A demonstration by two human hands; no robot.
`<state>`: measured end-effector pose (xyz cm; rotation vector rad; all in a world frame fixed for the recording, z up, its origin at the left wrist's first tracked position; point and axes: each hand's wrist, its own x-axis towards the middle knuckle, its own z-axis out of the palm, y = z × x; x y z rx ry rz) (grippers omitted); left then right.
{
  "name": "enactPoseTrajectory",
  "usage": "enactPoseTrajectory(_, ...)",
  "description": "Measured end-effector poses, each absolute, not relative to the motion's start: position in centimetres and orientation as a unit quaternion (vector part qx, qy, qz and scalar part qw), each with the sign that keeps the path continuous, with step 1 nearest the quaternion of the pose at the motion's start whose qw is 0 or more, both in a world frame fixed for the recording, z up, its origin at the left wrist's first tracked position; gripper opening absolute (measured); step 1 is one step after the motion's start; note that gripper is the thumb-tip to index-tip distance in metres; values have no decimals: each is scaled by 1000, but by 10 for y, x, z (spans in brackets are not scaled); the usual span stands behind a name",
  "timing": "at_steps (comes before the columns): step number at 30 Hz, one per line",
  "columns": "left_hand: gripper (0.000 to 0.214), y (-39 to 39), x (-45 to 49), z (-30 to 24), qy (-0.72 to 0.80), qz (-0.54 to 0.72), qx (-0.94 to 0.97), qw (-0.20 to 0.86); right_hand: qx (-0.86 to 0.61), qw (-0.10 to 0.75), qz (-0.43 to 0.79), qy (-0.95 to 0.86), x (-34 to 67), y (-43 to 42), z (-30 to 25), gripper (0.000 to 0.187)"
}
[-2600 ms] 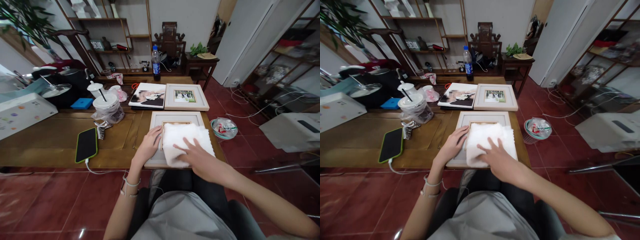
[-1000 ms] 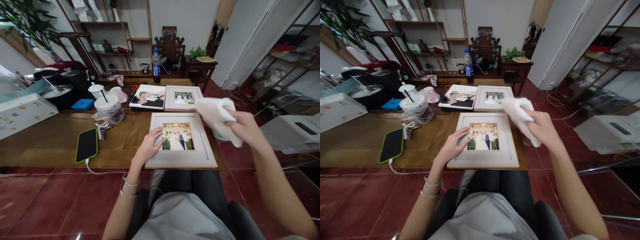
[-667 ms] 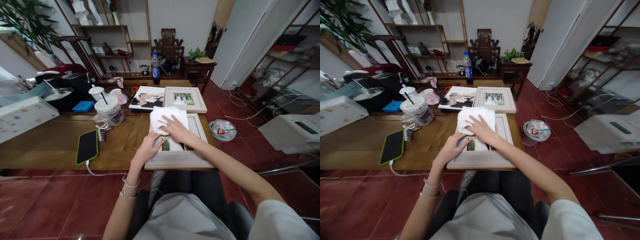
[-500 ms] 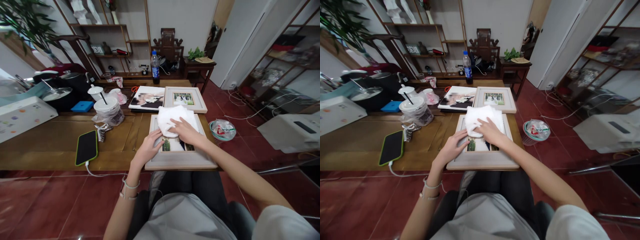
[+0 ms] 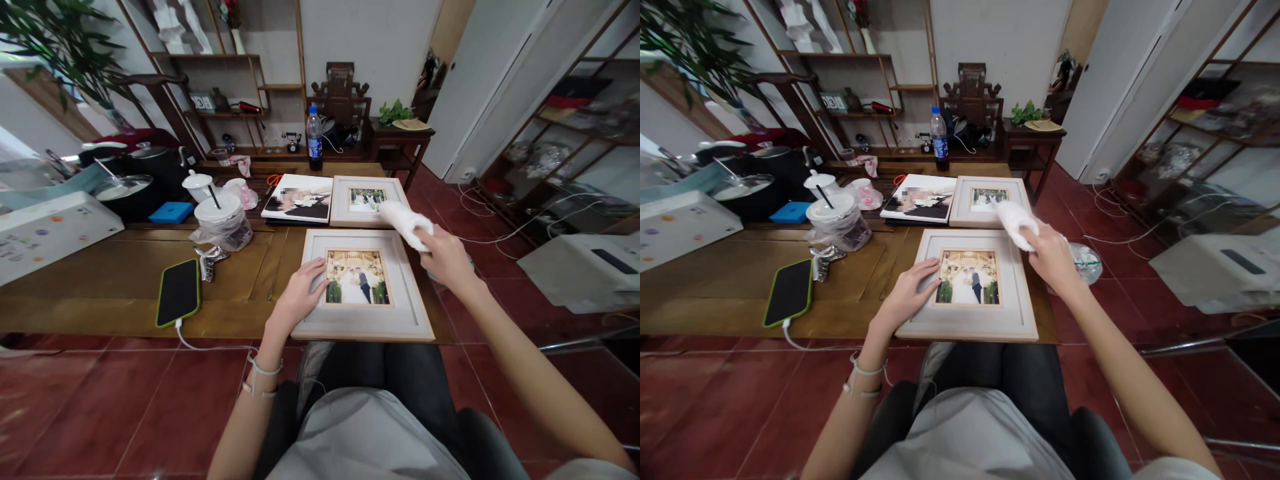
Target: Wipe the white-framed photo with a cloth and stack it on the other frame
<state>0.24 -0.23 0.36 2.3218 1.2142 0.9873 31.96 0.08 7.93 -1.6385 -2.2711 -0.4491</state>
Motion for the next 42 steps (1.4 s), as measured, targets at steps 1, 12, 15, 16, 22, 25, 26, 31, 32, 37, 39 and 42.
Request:
enactPoseTrajectory(1,35,-2,3,3,428,351,817,165,-570,170,-174,-785,318,3,80,50)
enactPoseTrajectory(12,29,1,3,0,425,365,814,153,-507,39,-112,-854,267,34,51,69)
enactPoseTrajectory(15,28,3,3,-2,422,372,813,152,-485,25,-94,-869,266,22,56,67)
enactPoseTrajectory(16,28,3,3,-2,421,374,813,151,-474,16,-82,-877,267,14,59,66)
enactPoseTrajectory(22,31,3,3,-4,418,378,813,148,-412,-20,29,-910,266,-67,74,66)
enactPoseTrajectory(25,32,3,3,-3,422,382,808,151,-392,-15,87,-916,264,-105,83,73)
enactPoseTrajectory(26,33,3,3,-3,423,382,807,152,-393,-17,101,-914,263,-113,86,75)
enactPoseTrajectory(31,34,5,3,-3,420,385,808,152,-449,-25,107,-887,262,-108,83,76)
enactPoseTrajectory(32,33,5,3,-3,419,386,808,151,-460,-15,90,-883,263,-99,80,75)
enactPoseTrajectory(37,30,6,3,-2,409,385,814,146,-517,53,-41,-853,269,-37,72,66)
enactPoseTrajectory(39,29,7,3,-2,406,385,816,146,-530,71,-100,-839,268,-12,70,62)
enactPoseTrajectory(42,28,8,4,-3,408,387,814,145,-513,71,-142,-844,265,14,62,62)
